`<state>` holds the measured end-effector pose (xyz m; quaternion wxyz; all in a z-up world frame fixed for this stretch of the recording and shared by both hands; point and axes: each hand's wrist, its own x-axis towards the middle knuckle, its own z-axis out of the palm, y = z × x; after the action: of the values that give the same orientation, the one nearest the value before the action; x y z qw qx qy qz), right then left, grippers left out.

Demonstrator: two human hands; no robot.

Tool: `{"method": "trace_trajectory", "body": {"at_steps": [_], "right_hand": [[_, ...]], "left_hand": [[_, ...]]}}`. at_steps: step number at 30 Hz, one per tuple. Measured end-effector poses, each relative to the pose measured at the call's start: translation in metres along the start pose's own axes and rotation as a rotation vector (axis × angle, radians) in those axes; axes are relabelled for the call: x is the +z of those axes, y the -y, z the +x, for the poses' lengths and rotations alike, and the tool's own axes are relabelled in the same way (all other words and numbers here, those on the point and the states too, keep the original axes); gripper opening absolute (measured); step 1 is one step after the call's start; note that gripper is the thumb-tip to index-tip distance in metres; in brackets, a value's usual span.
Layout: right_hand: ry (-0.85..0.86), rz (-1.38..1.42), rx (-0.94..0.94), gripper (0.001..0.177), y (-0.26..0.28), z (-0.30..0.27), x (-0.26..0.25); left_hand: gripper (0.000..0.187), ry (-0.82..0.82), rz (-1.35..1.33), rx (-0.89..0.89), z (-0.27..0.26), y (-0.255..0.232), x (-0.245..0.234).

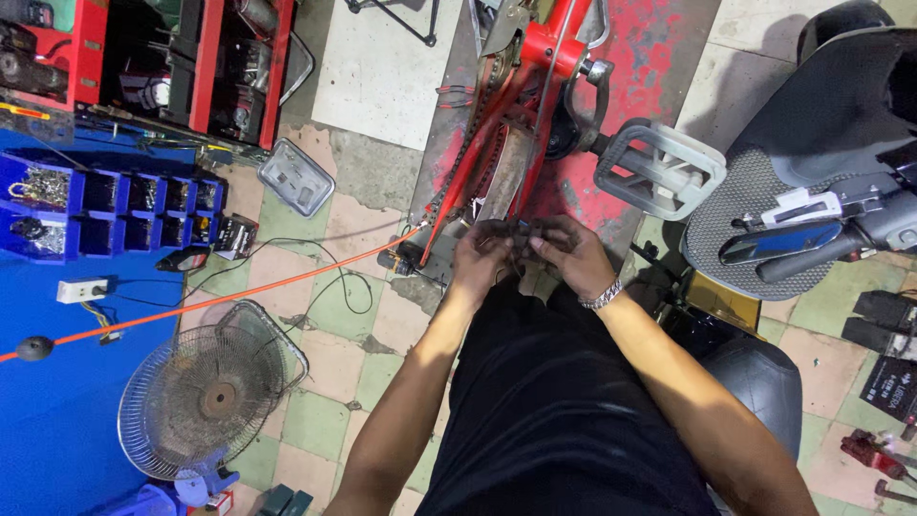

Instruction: The person assembles a bicycle wheel hub and then installs the completed wheel onto the frame of a bicycle.

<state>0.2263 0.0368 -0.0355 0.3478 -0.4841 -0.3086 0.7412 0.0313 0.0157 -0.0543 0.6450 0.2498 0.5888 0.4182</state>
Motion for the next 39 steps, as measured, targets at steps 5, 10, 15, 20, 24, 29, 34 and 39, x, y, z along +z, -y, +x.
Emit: {"method": "trace_trajectory", "body": {"at_steps": [5, 10, 15, 20, 24, 29, 34, 39], "right_hand": [[-0.021, -0.024, 0.030, 0.034, 0.005, -0.003, 0.002], [0.053, 0.147, 0.000, 0.033, 0.010, -0.006, 0.006], [-0.006, -0.003, -0.046, 0.035, 0.010, -0.008, 0.001], [-0.129, -0.244, 0.034, 0.038, -0.003, 0.000, -0.016], [-0.086, -0.254, -0.178, 0.027, -0.034, 0.018, -0.026], [0.022, -0.141, 0.006, 0.019, -0.062, 0.037, -0.042], [0.119, -0.094, 0.003, 0.030, -0.050, 0.052, -0.044], [0.090, -0.704, -0.288, 0.023, -0.028, 0.061, -0.040]], "left_hand": [[0.040, -0.002, 0.428, 0.187, -0.018, -0.032, 0.013], [0.033, -0.112, 0.737, 0.359, -0.032, -0.058, 0.027], [0.019, -0.232, 0.866, 0.554, -0.029, -0.061, 0.034], [0.020, -0.310, 0.560, 0.261, -0.027, -0.043, 0.039], [0.017, -0.325, 0.344, 0.333, -0.015, -0.020, 0.035], [0.022, -0.344, 0.201, 0.145, -0.007, 0.000, 0.025], [0.020, -0.370, 0.135, 0.146, -0.007, -0.003, 0.033], [0.023, -0.382, 0.205, 0.222, -0.009, -0.004, 0.038]]}}
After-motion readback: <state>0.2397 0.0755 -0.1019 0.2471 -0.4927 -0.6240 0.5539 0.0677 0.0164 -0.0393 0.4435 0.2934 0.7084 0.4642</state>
